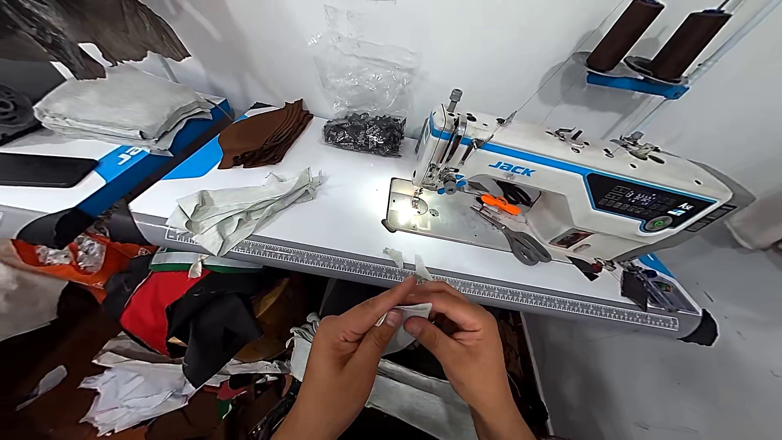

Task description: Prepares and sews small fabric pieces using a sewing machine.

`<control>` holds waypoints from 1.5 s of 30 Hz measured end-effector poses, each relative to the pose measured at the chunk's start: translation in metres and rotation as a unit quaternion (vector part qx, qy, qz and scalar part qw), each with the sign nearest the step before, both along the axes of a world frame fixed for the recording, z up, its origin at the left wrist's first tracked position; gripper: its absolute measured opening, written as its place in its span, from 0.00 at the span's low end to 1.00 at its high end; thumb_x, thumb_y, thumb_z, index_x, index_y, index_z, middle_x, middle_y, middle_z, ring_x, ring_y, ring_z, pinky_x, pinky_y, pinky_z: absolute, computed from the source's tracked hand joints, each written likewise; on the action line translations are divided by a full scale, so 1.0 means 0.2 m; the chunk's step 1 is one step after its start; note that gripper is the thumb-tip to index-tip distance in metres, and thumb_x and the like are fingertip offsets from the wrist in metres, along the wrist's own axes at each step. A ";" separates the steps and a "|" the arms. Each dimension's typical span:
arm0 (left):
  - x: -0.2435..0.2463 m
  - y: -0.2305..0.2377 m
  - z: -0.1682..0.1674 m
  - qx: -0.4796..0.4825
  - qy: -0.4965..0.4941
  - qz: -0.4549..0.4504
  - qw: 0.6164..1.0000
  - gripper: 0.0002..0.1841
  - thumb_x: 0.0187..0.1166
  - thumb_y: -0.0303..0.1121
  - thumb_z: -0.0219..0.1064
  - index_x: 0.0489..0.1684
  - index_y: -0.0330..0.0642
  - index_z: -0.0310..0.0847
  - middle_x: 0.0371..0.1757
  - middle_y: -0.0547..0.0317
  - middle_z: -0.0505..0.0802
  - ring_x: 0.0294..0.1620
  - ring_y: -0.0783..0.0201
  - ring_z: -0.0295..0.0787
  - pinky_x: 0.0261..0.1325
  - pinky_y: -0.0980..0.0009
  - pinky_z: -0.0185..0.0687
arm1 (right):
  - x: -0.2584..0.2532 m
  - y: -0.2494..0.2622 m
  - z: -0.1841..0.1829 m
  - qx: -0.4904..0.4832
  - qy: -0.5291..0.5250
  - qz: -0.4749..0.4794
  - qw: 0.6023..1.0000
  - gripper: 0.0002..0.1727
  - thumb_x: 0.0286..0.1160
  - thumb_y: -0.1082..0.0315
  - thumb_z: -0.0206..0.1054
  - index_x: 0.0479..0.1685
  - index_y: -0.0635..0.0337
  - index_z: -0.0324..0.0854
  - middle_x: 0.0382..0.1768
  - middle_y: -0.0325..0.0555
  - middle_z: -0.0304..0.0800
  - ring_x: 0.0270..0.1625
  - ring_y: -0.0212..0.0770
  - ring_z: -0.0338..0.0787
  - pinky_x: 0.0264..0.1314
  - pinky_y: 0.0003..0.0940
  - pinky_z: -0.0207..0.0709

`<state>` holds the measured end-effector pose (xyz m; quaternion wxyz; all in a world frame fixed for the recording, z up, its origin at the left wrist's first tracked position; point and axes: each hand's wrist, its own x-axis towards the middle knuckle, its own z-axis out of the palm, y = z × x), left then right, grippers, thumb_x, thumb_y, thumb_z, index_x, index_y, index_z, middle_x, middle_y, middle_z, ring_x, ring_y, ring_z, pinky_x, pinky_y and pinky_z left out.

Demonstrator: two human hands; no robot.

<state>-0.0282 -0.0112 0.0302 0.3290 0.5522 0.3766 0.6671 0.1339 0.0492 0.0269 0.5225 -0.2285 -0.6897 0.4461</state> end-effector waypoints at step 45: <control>0.10 0.12 -0.18 0.115 0.091 0.205 0.968 0.05 0.78 0.31 0.74 0.43 0.41 0.94 0.44 0.60 0.94 0.47 0.71 0.91 0.48 0.80 0.89 | -0.11 -0.04 -0.08 0.106 -0.001 -0.218 0.970 0.07 0.64 0.75 0.77 0.40 0.67 0.93 0.38 0.45 0.95 0.36 0.29 0.93 0.37 0.21 0.92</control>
